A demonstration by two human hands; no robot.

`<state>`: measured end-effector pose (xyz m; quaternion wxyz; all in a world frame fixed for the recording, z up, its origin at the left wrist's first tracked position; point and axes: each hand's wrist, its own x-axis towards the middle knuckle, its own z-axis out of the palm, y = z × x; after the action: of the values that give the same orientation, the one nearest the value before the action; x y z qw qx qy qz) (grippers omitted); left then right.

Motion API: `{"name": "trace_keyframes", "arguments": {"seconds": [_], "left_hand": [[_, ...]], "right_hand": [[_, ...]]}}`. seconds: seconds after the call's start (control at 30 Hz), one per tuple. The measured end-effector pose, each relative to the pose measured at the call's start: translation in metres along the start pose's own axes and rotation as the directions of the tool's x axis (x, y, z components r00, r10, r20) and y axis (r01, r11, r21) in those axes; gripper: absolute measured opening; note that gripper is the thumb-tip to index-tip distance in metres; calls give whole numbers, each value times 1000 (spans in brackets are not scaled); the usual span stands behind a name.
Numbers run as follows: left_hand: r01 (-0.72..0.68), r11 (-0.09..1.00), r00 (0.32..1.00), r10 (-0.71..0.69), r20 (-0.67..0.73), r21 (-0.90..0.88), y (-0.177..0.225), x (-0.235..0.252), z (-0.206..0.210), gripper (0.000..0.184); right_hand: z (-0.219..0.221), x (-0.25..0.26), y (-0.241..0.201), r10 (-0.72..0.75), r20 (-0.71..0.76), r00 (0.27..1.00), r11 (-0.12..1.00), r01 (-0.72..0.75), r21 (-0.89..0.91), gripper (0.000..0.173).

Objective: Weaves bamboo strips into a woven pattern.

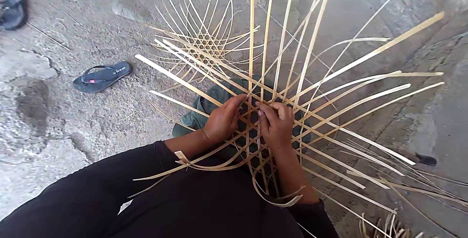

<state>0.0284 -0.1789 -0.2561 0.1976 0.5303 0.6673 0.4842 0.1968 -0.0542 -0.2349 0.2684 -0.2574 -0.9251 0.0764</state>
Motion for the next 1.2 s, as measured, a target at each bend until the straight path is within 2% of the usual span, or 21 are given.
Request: {"name": "trace_keyframes", "arguments": {"seconds": [0.3, 0.43, 0.53, 0.73, 1.0, 1.13, 1.2], "left_hand": [[-19, 999, 1000, 20, -23, 27, -1, 0, 2, 41], [11, 1000, 1000, -11, -23, 4, -1, 0, 1, 41], [-1, 1000, 1000, 1, -8, -19, -3, -1, 1, 40], [-4, 999, 1000, 4, 11, -36, -6, -1, 0, 40], [-20, 1000, 1000, 20, 21, -5, -5, -1, 1, 41], [-14, 1000, 1000, 14, 27, 8, -5, 1, 1, 42], [-12, 999, 1000, 12, 20, 30, -4, 1, 1, 42]], "right_hand": [[5, 1, 0, 36, -32, 999, 999, -36, 8, 24], [-2, -2, -6, -2, -31, 1000, 998, 4, 62, 28], [1, -4, -17, 3, -12, 1000, 994, -2, 109, 25], [9, -4, -15, 92, 20, 996, 960, -94, 263, 22], [9, -4, -13, 37, 14, 999, 967, -39, 253, 20], [-5, 7, -10, -5, 104, 995, 980, -16, 200, 21], [-17, 17, -13, 52, 86, 995, 987, -65, 145, 20]]}}
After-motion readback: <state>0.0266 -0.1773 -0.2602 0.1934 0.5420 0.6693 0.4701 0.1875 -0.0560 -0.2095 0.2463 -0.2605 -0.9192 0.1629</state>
